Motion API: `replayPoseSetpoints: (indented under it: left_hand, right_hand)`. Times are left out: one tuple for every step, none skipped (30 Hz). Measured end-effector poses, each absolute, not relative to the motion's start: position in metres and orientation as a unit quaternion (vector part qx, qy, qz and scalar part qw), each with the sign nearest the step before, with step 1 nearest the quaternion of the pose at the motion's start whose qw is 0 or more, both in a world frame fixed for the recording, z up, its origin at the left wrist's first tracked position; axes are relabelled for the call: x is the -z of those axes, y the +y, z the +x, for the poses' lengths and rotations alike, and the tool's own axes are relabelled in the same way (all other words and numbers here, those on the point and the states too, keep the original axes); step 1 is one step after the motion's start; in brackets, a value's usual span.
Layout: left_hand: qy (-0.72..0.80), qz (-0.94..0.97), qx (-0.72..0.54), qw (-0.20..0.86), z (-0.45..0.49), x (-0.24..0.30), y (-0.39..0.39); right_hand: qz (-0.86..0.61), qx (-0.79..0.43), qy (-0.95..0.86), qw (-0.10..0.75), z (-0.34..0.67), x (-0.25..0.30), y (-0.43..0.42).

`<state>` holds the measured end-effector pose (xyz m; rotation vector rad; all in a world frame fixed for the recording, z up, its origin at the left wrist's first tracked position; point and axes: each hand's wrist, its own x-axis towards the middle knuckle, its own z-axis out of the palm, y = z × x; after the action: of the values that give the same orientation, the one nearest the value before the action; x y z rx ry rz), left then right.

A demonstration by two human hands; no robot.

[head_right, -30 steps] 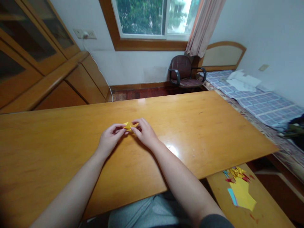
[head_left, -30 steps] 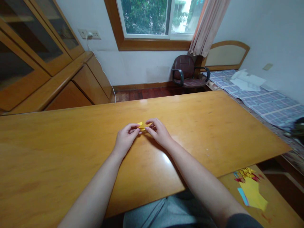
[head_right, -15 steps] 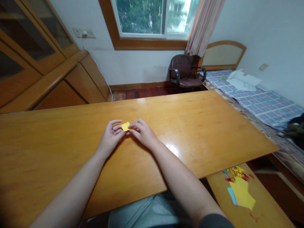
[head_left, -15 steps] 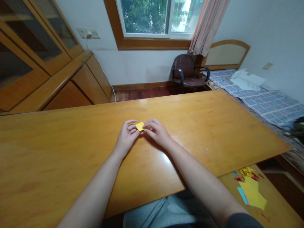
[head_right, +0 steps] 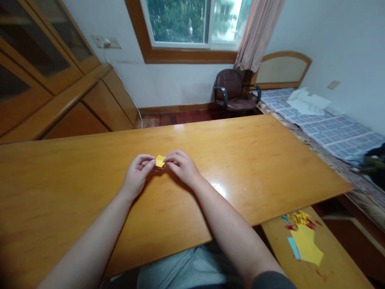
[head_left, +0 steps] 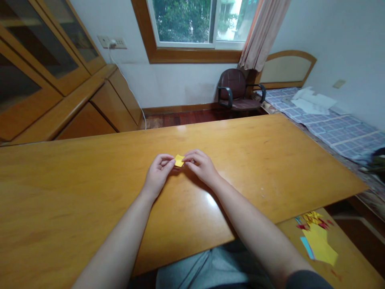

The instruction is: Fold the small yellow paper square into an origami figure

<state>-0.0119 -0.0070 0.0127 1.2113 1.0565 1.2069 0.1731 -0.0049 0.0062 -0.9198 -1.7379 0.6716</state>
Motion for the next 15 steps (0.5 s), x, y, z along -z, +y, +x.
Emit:
replayPoseSetpoints:
  left_hand:
    - [0.447, 0.501, -0.506, 0.541, -0.0113, -0.0136, -0.0068]
    - [0.449, 0.497, -0.505, 0.544, -0.0108, -0.0144, -0.0066]
    - [0.451, 0.496, -0.502, 0.547, -0.0103, -0.015, -0.0064]
    - [0.452, 0.496, -0.498, 0.549, -0.0101, -0.0153, -0.0061]
    - [0.454, 0.497, -0.493, 0.552, -0.0101, -0.0154, -0.0058]
    - [0.457, 0.495, -0.489, 0.554, -0.0103, -0.0151, -0.0054]
    - [0.46, 0.492, -0.487, 0.556, -0.0106, -0.0145, -0.0048]
    - [0.462, 0.485, -0.489, 0.558, -0.011, -0.0136, -0.0042]
    - [0.463, 0.477, -0.495, 0.559, -0.0115, -0.0126, -0.0034]
    - [0.463, 0.466, -0.505, 0.559, -0.0121, -0.0114, -0.0026]
    - [0.462, 0.456, -0.517, 0.559, -0.0127, -0.0102, -0.0017]
    - [0.461, 0.445, -0.528, 0.557, -0.0134, -0.009, -0.0007]
    - [0.46, 0.437, -0.537, 0.556, -0.014, -0.0079, 0.0003]
    - [0.461, 0.431, -0.542, 0.555, -0.0146, -0.0069, 0.0011]
    - [0.462, 0.428, -0.544, 0.554, -0.0151, -0.006, 0.0019]
  right_hand:
    - [-0.382, -0.276, -0.722, 0.506, 0.1732, -0.0065, -0.0051]
    - [-0.383, -0.275, -0.722, 0.506, 0.1731, -0.0066, -0.0051]
    - [-0.384, -0.275, -0.721, 0.507, 0.173, -0.0063, -0.0051]
    - [-0.384, -0.276, -0.719, 0.509, 0.1727, -0.0056, -0.005]
    - [-0.385, -0.279, -0.716, 0.511, 0.1724, -0.0046, -0.0047]
    - [-0.386, -0.283, -0.713, 0.513, 0.172, -0.0033, -0.0045]
    - [-0.388, -0.285, -0.71, 0.514, 0.1716, -0.0019, -0.0043]
    - [-0.39, -0.287, -0.707, 0.515, 0.1713, -0.0006, -0.0042]
    - [-0.393, -0.287, -0.706, 0.515, 0.171, 0.0004, -0.0042]
    - [-0.397, -0.287, -0.705, 0.513, 0.1709, 0.001, -0.0044]
    - [-0.402, -0.287, -0.703, 0.512, 0.1708, 0.0012, -0.0046]
    - [-0.409, -0.287, -0.701, 0.509, 0.1709, 0.001, -0.0049]
    - [-0.415, -0.29, -0.698, 0.507, 0.171, 0.0005, -0.0053]
    - [-0.421, -0.295, -0.692, 0.506, 0.1711, -0.0003, -0.0057]
    - [-0.426, -0.303, -0.684, 0.508, 0.1712, -0.0011, -0.006]
